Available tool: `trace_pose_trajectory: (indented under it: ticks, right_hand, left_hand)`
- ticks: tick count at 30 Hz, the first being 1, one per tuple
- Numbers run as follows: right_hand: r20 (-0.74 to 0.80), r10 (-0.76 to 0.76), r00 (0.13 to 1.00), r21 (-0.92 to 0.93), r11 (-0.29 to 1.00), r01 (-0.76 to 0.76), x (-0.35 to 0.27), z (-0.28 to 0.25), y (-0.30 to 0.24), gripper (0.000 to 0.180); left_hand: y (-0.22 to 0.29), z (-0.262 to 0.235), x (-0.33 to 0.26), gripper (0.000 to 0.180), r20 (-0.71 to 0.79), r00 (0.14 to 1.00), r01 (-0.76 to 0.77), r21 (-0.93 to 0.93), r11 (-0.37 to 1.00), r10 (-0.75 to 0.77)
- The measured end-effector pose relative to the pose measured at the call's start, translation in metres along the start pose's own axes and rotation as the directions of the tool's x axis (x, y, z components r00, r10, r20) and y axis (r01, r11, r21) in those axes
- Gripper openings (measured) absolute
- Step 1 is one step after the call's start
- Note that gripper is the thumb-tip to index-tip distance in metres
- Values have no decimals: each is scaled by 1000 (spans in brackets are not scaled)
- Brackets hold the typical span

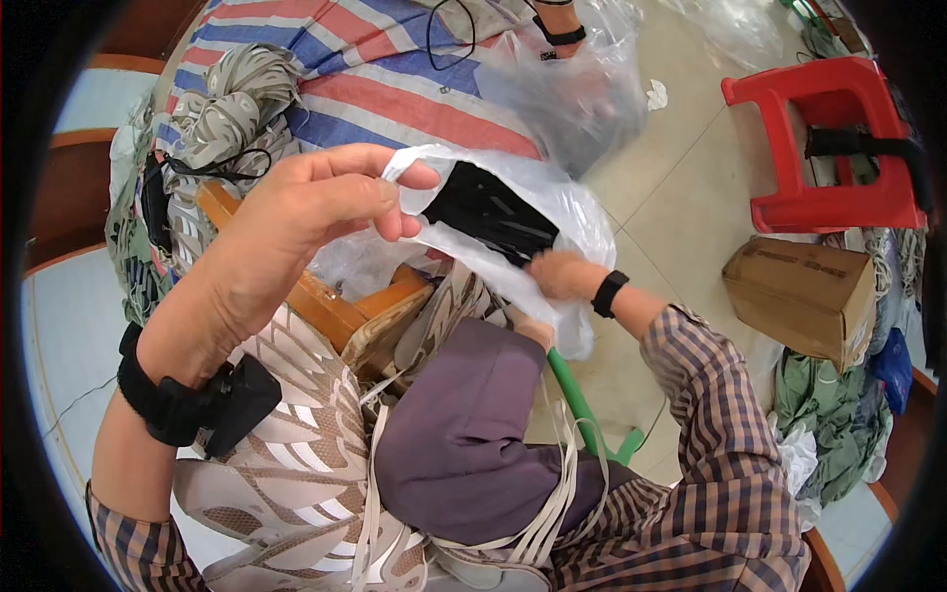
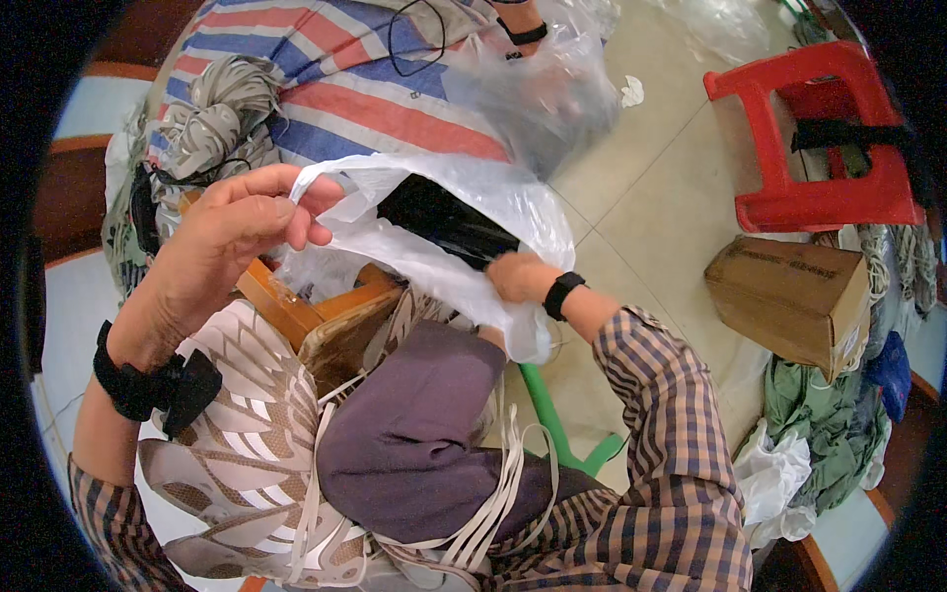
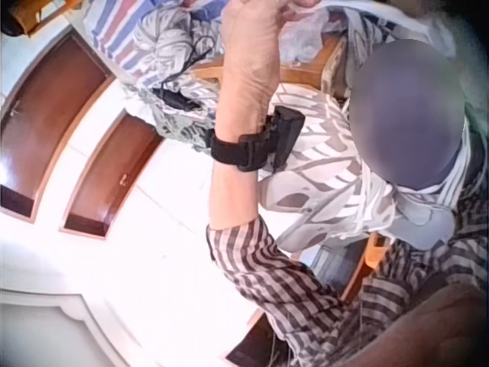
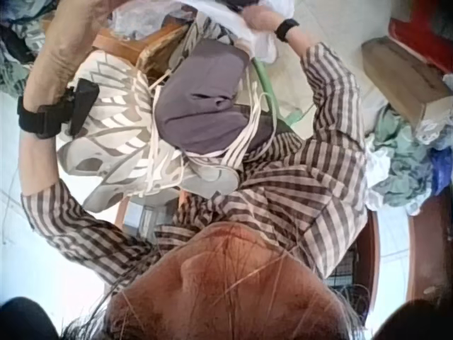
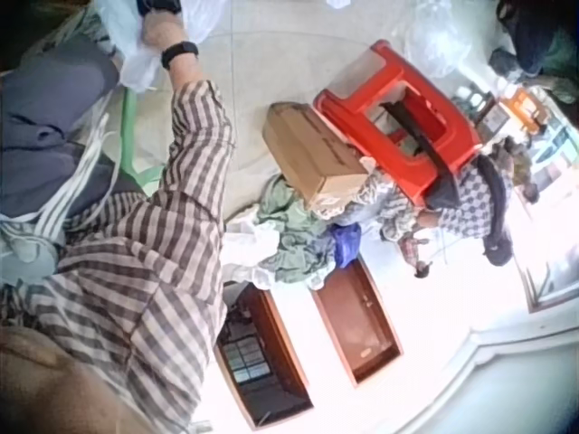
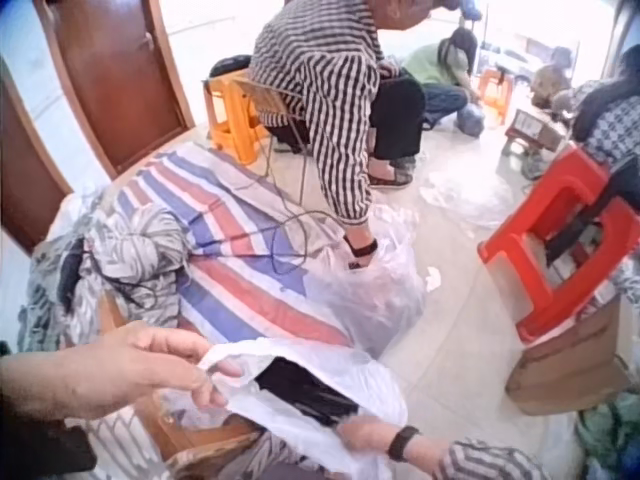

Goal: Lacing a white and grey sneaker while sitting among other workers.

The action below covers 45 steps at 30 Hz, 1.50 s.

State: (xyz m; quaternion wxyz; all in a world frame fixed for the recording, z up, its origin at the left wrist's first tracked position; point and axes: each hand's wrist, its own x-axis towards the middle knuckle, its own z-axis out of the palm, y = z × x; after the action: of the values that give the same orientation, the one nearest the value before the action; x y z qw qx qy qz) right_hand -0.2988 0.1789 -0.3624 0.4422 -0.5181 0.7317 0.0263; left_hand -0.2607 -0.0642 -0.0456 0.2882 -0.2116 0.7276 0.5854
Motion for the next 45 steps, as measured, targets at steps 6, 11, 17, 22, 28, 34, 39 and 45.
trace_pose_trajectory:
  ticks: [6,11,17,22,28,34,39,45]
  right_hand:
    - [-641,237,730,543,812,213,40,-12,23,42]
    - [-537,349,768,622,779,81,89,-3,49,94]
    - [-358,289,888,590,807,-25,138,57,56,104]
    - [-610,308,731,400,915,-51,160,104,108,66]
    - [-643,204,738,247,968,-52,72,-26,31,65]
    - [-617,264,742,351,936,-41,57,-74,41,45]
    - [-347,380,857,496,850,-176,20,-82,16,42]
    - [-338,-21,941,167,983,82,-21,-8,32,25]
  left_hand:
    - [-1,8,1,57,8,1000,-18,-118,993,19]
    - [4,11,9,60,23,999,-30,-118,993,33]
    - [-10,6,6,60,-4,1000,19,-160,987,-20]
    - [-9,12,3,59,19,999,31,-162,986,-28]
    - [2,-22,-26,65,-176,983,-70,-136,988,45]
    - [28,-28,-31,53,-179,984,23,60,998,-12]
    - [-9,-38,-38,36,-139,973,190,46,981,-182]
    - [8,-32,-54,35,-125,973,212,139,967,-196]
